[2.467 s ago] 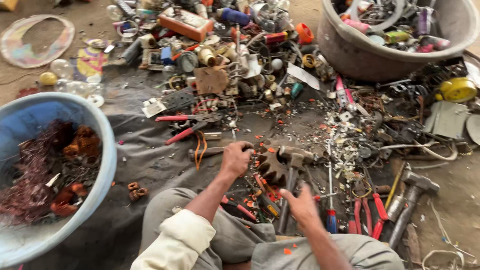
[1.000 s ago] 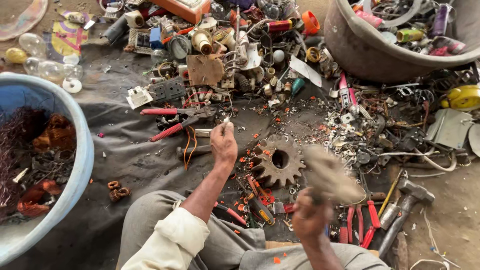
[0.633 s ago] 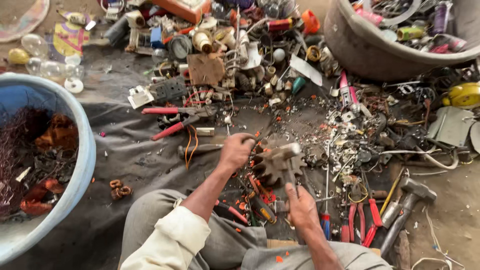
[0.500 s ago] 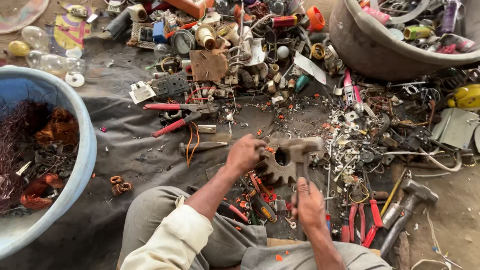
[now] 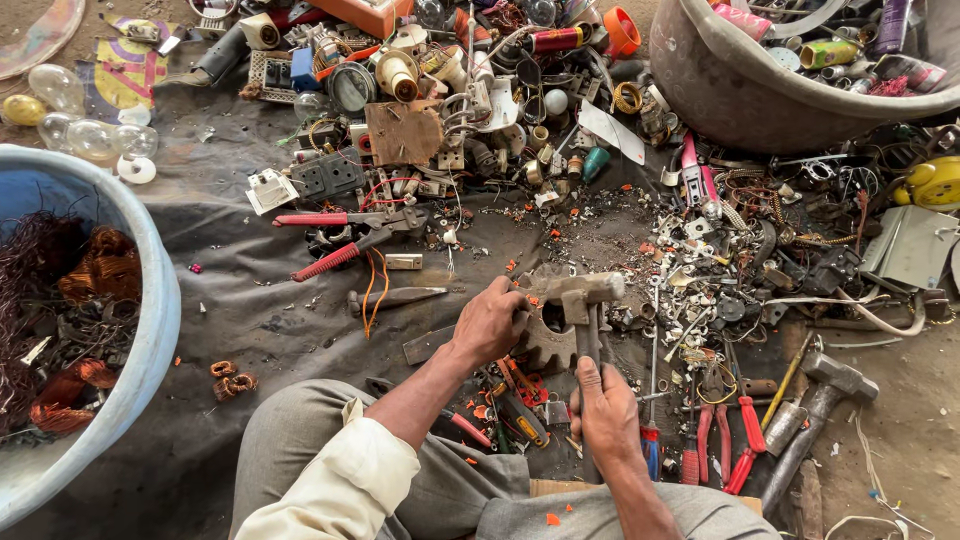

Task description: The person dismantles mechanical and electrical scrap parts using a hammer and by hand to extract components and wires.

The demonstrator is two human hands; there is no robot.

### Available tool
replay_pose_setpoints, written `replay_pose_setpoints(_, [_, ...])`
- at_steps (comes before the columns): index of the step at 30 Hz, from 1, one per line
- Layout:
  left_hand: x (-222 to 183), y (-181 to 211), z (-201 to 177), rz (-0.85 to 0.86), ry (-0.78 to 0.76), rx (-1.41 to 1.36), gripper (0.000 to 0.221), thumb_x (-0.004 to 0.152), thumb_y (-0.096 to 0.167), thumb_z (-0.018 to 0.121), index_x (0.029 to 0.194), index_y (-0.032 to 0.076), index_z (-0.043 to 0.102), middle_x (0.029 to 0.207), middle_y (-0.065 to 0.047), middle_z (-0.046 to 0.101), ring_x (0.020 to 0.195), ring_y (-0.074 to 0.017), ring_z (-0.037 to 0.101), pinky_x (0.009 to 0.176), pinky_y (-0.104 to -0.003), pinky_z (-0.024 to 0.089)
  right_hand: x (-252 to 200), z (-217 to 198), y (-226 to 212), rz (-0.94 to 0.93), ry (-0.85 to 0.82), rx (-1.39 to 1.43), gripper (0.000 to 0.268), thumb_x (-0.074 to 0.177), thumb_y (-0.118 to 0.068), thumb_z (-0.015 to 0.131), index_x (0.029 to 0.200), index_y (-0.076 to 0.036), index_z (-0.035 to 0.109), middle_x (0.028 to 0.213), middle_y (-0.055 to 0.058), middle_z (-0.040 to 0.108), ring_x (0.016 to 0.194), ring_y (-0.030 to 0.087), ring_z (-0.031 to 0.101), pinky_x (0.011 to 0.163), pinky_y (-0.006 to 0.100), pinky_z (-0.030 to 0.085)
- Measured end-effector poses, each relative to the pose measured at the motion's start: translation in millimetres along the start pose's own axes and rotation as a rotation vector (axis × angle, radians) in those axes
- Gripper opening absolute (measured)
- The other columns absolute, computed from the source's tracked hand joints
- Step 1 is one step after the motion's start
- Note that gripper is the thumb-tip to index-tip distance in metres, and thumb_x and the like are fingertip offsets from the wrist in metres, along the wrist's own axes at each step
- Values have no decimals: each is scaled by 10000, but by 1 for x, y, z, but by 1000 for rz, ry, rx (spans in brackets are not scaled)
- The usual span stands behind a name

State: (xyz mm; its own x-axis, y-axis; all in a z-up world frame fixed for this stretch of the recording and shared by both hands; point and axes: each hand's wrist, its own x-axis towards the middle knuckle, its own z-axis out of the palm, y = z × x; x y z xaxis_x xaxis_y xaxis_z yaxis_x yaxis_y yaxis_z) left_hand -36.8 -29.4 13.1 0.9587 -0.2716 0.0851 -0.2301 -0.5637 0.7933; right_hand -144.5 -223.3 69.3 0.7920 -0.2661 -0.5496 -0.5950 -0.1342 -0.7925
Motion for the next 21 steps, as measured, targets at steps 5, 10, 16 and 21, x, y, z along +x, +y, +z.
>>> replay_pose_setpoints(5, [-3,-2,7,-23,41,1,124,883,143,718,927,27,727,983,-151,626,845,-333,673,751,-448,550,-4,1,-3,-33,24,-145,468,973,-516,540,868,-61,561,599,25,563,425,113,524,362,270,433])
replay_pose_setpoints(10, [2,-7,13,-77,-28,4,141,915,151,708,946,13,713,952,-138,612,772,-268,662,693,-398,570,-5,1,-4,-42,-3,-230,512,960,-554,502,867,-57,587,598,22,580,431,115,549,373,272,469])
replay_pose_setpoints(16, [1,-9,12,-71,-20,-1,96,912,101,684,925,13,720,937,-136,609,781,-267,663,688,-410,560,-7,1,-3,-42,27,-326,520,940,-568,517,883,-57,598,604,25,579,454,122,576,391,284,511])
replay_pose_setpoints(21, [0,-19,19,-37,37,-55,95,884,85,670,938,30,724,943,-145,621,822,-284,656,740,-433,560,-3,0,4,-108,44,-467,579,929,-619,491,896,-53,611,592,21,592,471,119,594,404,290,510])
